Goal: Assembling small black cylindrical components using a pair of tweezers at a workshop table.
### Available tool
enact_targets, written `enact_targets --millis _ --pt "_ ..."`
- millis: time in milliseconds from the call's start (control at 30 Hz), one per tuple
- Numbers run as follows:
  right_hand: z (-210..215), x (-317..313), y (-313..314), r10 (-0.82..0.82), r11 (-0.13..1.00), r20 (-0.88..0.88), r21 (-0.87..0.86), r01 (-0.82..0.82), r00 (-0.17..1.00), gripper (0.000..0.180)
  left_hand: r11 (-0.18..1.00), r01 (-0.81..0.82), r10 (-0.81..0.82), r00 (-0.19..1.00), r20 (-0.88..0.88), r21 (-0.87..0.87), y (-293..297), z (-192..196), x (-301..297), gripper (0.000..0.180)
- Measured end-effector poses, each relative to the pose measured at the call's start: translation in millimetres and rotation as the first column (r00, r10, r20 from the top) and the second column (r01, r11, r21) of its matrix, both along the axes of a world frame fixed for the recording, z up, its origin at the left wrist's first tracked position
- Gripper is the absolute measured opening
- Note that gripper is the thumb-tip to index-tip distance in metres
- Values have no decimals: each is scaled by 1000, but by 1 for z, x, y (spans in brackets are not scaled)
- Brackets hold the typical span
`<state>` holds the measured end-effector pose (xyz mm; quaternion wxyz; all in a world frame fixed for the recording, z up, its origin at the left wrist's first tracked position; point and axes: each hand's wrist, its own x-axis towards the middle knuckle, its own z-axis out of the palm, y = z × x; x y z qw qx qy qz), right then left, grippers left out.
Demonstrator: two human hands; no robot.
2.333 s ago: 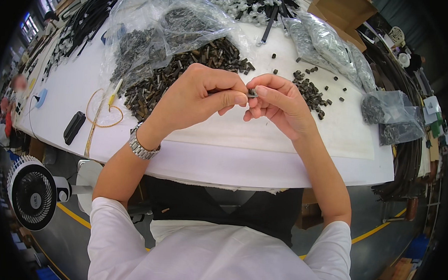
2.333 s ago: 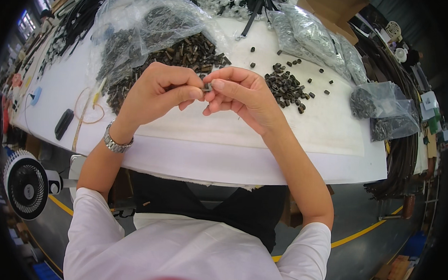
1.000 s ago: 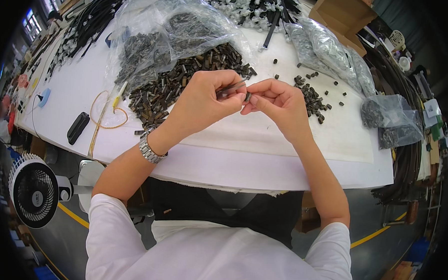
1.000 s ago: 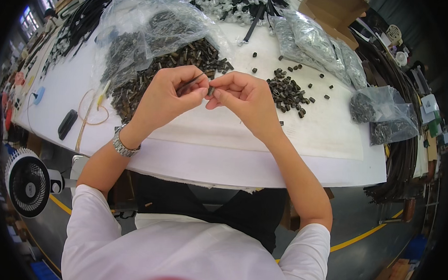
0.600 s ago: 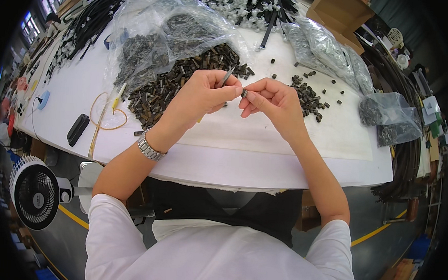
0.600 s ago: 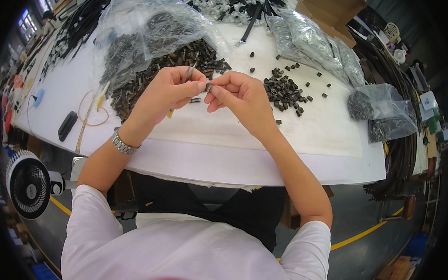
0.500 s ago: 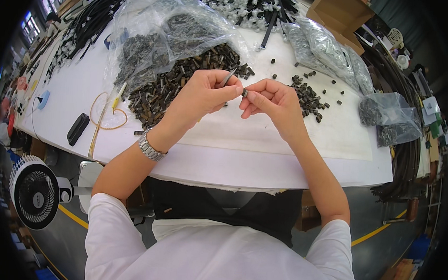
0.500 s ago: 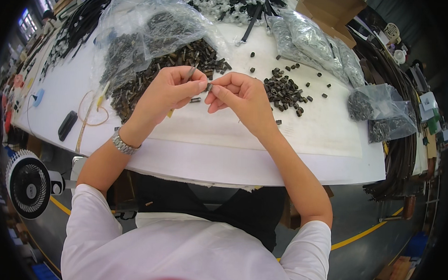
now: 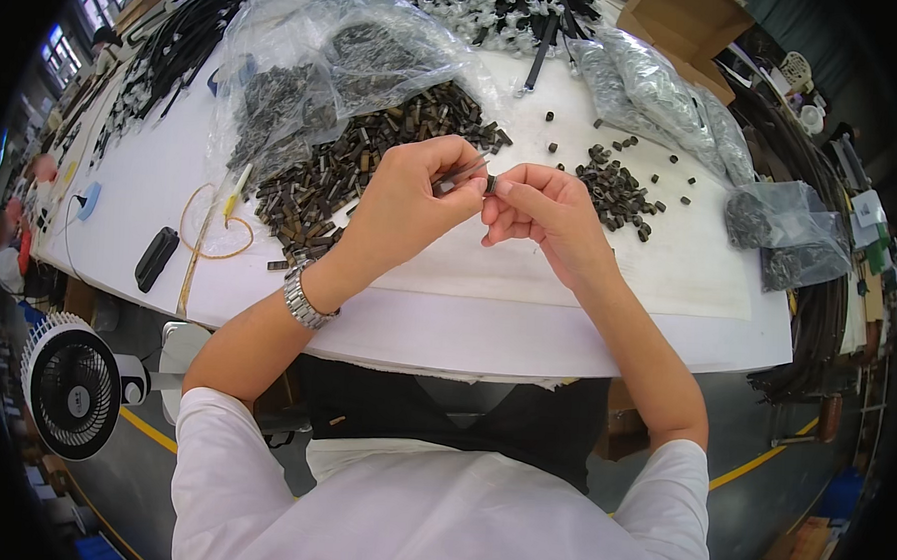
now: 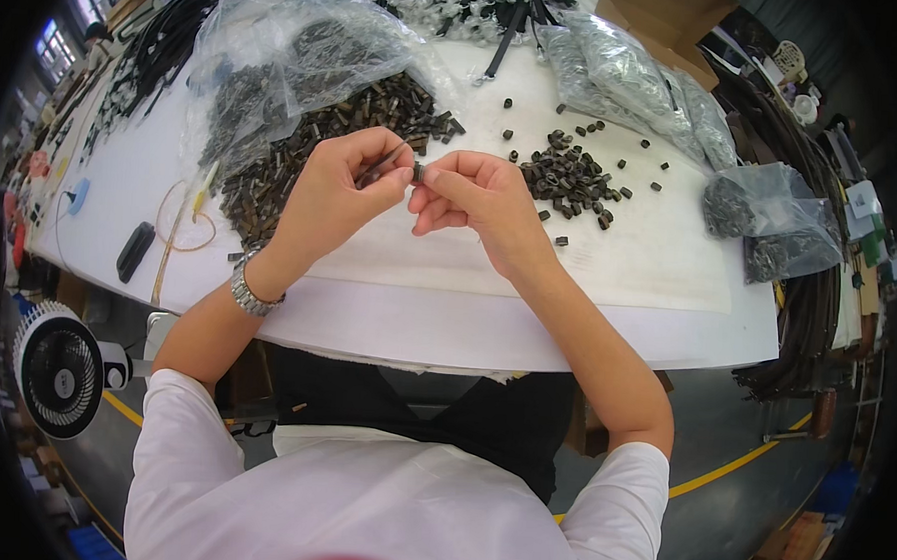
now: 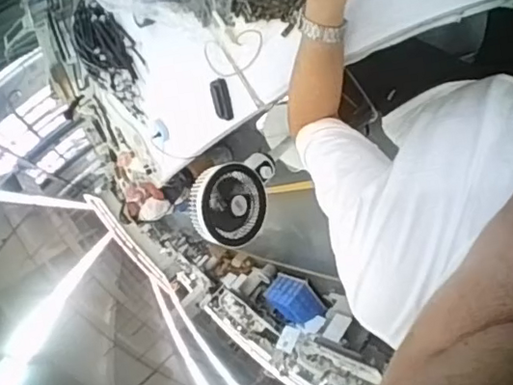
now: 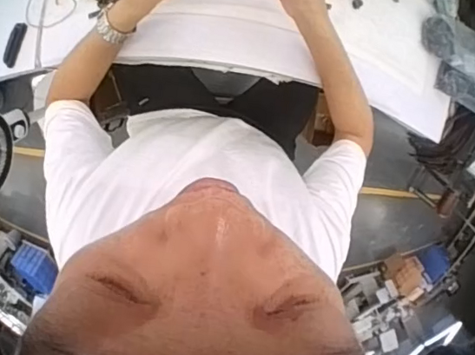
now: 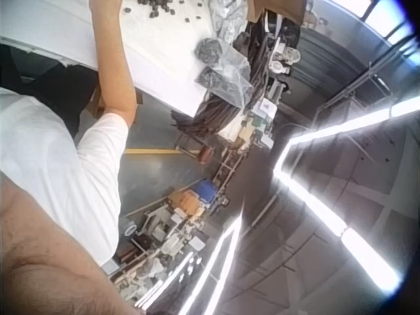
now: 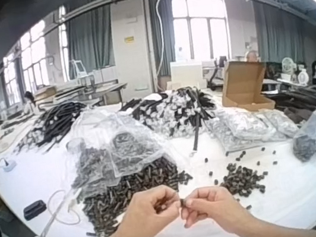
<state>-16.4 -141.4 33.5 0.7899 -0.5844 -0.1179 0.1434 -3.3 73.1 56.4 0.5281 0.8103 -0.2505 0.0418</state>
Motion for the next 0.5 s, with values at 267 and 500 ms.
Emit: enact_targets --millis 267,500 --pt "-2 2 -1 -35 997 68 -65 40 997 20 994 62 -73 989 -125 -86 -3 -8 11 16" --pt "2 10 2 65 997 27 27 -66 998 23 995 74 -78 995 -62 -64 1 -1 16 15"
